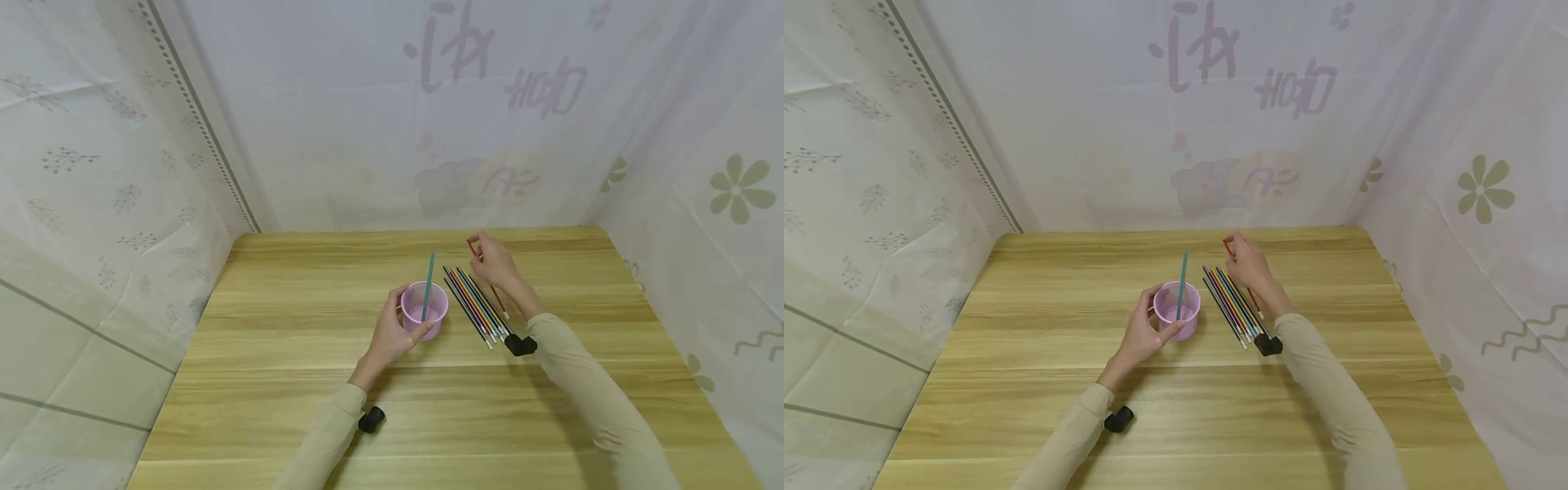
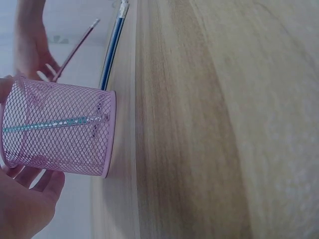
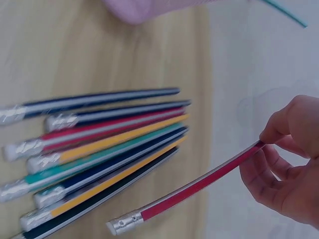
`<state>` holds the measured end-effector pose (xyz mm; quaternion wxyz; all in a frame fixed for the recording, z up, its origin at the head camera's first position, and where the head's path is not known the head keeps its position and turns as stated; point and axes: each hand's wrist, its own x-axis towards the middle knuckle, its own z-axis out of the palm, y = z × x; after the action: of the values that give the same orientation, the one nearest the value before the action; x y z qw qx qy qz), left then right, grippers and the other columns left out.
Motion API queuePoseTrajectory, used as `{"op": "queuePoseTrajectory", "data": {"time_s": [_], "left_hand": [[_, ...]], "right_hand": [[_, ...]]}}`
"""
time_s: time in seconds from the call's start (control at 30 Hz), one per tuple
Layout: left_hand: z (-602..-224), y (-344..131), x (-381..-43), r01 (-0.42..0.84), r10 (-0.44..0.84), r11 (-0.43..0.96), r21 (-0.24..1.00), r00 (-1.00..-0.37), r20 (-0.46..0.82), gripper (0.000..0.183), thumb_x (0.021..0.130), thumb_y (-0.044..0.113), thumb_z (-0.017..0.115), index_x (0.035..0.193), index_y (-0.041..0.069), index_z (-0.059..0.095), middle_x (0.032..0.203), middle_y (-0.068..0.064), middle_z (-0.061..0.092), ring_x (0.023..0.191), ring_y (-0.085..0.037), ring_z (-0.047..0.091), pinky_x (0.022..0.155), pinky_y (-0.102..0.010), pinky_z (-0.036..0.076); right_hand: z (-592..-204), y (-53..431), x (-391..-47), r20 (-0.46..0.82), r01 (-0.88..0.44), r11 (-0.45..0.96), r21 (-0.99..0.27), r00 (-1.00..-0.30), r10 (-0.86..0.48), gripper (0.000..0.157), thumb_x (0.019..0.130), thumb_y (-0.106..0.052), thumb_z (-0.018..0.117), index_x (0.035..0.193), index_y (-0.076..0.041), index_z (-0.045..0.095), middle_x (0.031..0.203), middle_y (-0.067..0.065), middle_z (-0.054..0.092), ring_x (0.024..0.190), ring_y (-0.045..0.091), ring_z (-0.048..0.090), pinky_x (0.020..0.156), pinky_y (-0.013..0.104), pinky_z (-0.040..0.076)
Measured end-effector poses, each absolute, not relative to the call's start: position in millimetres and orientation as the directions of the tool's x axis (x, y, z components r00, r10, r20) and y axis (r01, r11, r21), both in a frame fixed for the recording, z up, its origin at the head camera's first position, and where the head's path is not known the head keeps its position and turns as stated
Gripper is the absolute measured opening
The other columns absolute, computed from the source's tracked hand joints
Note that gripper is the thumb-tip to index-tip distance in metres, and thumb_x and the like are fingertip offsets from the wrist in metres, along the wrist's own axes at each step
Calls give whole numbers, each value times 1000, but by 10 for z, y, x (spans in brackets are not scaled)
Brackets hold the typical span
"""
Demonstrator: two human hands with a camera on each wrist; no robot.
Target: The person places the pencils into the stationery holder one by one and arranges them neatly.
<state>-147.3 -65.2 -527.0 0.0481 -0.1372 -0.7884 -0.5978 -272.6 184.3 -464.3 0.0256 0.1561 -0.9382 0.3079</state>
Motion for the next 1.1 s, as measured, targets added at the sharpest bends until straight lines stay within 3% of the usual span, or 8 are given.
{"op": "queuePoseTrajectory", "data": {"time_s": [0.37,0.67,1.1], "left_hand": [[-5276,-645,-1493,279,155,262,924,-957,245,87,80,23,85,148,1,37,140,-22,55,131,-36,55,111,-47,49],[-5263,-651,-1491,269,160,275,923,-959,232,87,81,23,85,149,1,36,142,-21,53,132,-35,54,112,-46,48],[-5287,-651,-1500,291,160,270,918,-953,256,86,81,22,84,149,1,36,142,-20,53,131,-35,55,110,-49,49]], "right_hand": [[-4108,1582,-2554,267,-323,639,-698,-946,-186,44,89,1,51,134,2,50,97,17,57,85,32,61,73,38,50],[-3792,1394,-2386,348,-348,500,-793,-932,-96,44,90,0,53,134,-2,49,95,13,57,84,25,61,63,23,51],[-3810,1161,-2245,452,-417,314,-853,-891,43,39,94,5,56,133,2,50,96,20,58,84,26,61,63,10,50]]}}
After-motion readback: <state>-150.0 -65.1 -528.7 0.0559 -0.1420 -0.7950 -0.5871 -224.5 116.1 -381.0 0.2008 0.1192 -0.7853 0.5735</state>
